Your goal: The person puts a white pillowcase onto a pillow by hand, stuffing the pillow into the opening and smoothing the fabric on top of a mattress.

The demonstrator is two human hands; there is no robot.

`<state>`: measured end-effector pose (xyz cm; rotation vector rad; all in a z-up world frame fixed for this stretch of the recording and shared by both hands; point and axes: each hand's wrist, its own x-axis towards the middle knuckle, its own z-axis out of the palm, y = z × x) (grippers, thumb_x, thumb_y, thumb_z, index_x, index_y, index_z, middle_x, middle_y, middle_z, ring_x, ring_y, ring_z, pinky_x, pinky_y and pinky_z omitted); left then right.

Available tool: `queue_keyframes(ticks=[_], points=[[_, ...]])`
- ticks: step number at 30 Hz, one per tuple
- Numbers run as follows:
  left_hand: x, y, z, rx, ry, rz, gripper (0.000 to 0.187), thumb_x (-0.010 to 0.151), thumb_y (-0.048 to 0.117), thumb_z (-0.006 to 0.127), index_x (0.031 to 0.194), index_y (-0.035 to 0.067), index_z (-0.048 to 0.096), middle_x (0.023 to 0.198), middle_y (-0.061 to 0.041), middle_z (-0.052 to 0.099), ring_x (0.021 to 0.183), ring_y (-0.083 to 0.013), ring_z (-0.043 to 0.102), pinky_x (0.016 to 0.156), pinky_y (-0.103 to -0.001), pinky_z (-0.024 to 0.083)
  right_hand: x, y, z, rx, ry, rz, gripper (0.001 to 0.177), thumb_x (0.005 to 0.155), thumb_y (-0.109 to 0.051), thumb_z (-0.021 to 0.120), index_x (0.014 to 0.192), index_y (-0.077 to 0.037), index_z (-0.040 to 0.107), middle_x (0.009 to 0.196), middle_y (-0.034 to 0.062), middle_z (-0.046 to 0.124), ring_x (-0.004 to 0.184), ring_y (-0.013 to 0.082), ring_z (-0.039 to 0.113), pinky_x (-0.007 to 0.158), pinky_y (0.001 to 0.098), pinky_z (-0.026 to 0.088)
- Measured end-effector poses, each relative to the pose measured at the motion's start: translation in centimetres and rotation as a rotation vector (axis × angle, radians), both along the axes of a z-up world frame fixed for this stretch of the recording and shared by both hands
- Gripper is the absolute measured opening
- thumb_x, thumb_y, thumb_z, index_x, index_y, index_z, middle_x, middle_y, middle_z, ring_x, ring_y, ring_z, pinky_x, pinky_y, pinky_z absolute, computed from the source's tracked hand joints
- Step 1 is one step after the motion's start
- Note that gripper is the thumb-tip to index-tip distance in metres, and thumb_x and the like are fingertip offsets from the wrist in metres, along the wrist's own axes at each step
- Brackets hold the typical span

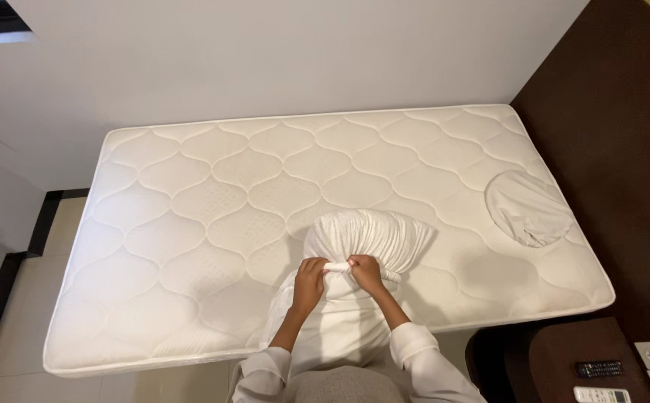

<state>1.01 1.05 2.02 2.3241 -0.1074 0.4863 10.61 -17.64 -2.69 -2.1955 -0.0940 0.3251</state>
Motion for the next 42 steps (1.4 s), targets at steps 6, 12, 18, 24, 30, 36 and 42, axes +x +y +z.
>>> queue_keyframes(ticks=[6,12,18,24,30,36,42], points=[[3.3,1.5,-2.6,-0.197,0.165,-0.124,0.030,0.110,0.028,0.047,0.112,0.012,0.072,0.108,-0.008,0.075,0.109,-0.0295,0.068,0.097,-0.043,0.052,-3.9,0.2,6.0,0.061,-0.540,0.012,0.009,0.093,-0.010,0.064,0.085,-0.010,0.069,0.079,0.0137,0.068,0.083,0.0404,0.068,0.075,0.0474,0.053],[5.5,1.7,-0.5,-0.266,0.575,-0.288,0.039,0.108,0.033,0.044,0.091,0.006,0.066,0.082,-0.023,0.067,0.081,-0.0427,0.064,0.079,-0.052,0.046,-7.2,1.9,8.9,-0.041,-0.896,0.238,0.014,0.098,-0.014,0.064,0.111,-0.010,0.066,0.105,0.0075,0.064,0.109,0.0326,0.063,0.094,0.0477,0.049],[5.1,1.9,1.8,-0.213,0.774,-0.394,0.045,0.100,0.035,0.047,0.103,-0.001,0.073,0.104,-0.033,0.070,0.106,-0.0533,0.063,0.094,-0.057,0.046,-7.1,2.6,7.1,-0.194,-1.074,0.277,0.022,0.097,-0.025,0.067,0.104,-0.004,0.069,0.096,0.0083,0.063,0.092,0.0272,0.066,0.082,0.0363,0.054],[2.4,1.9,1.1,-0.336,0.591,-0.343,0.036,0.108,0.032,0.044,0.098,0.006,0.067,0.100,-0.025,0.068,0.104,-0.0406,0.065,0.097,-0.050,0.047,-5.9,2.9,5.0,-0.248,-0.948,0.328,0.018,0.087,-0.014,0.075,0.100,-0.006,0.066,0.086,0.0076,0.061,0.084,0.0279,0.064,0.075,0.0369,0.052],[-2.1,1.0,5.8,-0.065,0.456,-0.213,0.061,0.096,0.028,0.071,0.150,0.020,0.044,0.152,-0.011,0.036,0.149,-0.0398,0.020,0.122,-0.064,0.006,-4.9,3.0,4.3,-0.095,-0.667,0.158,0.019,0.089,-0.020,0.076,0.095,-0.004,0.068,0.083,0.0108,0.066,0.086,0.0325,0.069,0.079,0.0399,0.056],[-1.5,1.5,2.4,-0.328,0.203,-0.003,0.036,0.101,0.022,0.065,0.134,0.011,0.058,0.137,-0.010,0.056,0.139,-0.0325,0.049,0.119,-0.047,0.037,-5.2,2.9,6.7,-0.167,-0.178,0.040,0.022,0.095,-0.035,0.071,0.096,-0.013,0.071,0.088,0.0155,0.071,0.094,0.0416,0.071,0.084,0.0530,0.055],[1.3,1.5,-1.3,-0.270,0.149,-0.121,0.031,0.102,0.028,0.061,0.130,0.016,0.063,0.130,-0.003,0.065,0.125,-0.0269,0.062,0.106,-0.045,0.047,-3.4,1.2,4.8,-0.211,0.009,0.021,0.032,0.100,-0.041,0.055,0.098,-0.015,0.072,0.089,0.0180,0.074,0.098,0.0440,0.071,0.086,0.0519,0.055]])
